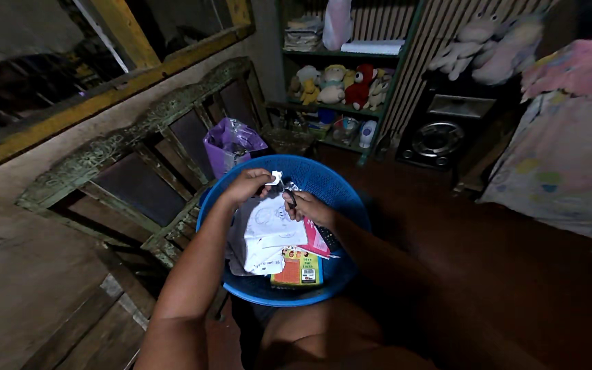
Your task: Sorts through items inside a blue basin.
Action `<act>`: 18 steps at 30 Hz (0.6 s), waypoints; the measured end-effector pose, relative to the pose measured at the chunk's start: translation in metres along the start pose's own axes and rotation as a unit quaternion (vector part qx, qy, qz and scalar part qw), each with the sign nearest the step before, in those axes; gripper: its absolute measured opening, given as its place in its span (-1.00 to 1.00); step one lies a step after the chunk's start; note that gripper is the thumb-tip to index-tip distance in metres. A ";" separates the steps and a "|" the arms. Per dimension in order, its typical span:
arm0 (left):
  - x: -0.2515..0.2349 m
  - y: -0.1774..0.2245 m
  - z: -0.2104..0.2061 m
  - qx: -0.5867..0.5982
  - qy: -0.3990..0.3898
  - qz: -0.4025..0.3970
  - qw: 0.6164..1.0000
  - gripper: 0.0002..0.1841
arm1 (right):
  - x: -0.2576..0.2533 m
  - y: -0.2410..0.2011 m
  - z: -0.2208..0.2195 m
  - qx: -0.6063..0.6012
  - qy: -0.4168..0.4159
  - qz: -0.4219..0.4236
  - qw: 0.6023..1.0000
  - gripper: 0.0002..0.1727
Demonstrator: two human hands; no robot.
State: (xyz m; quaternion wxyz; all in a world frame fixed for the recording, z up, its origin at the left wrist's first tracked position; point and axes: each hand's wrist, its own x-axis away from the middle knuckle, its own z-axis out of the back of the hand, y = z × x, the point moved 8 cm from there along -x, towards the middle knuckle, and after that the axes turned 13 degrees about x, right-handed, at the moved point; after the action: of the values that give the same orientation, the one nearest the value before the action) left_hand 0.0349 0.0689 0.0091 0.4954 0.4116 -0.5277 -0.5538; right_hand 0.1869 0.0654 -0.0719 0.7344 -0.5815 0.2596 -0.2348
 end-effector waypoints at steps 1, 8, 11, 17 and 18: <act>0.000 0.000 -0.001 -0.003 -0.006 -0.001 1.000 -0.79 | 0.000 0.000 -0.001 -0.001 -0.003 0.000 1.000 -0.41; 0.000 0.000 -0.002 0.009 -0.002 -0.001 1.000 -0.80 | 0.000 -0.001 0.000 0.014 0.011 -0.010 1.000 -0.46; 0.000 -0.001 0.001 0.016 0.009 -0.005 1.000 -0.80 | 0.000 -0.002 0.001 0.017 0.019 -0.008 1.000 -0.52; 0.000 0.005 0.009 0.015 0.053 -0.028 0.998 -0.76 | 0.000 -0.002 0.001 0.019 0.016 -0.015 1.000 -0.48; 0.000 0.006 0.010 0.019 0.059 -0.029 0.998 -0.77 | 0.000 -0.001 0.001 0.013 0.012 -0.014 1.000 -0.45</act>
State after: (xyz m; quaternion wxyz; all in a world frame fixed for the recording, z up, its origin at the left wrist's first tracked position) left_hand 0.0256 0.0710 0.0156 0.5015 0.4682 -0.4960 -0.5322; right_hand 0.1878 0.0661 -0.0709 0.7356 -0.5724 0.2569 -0.2555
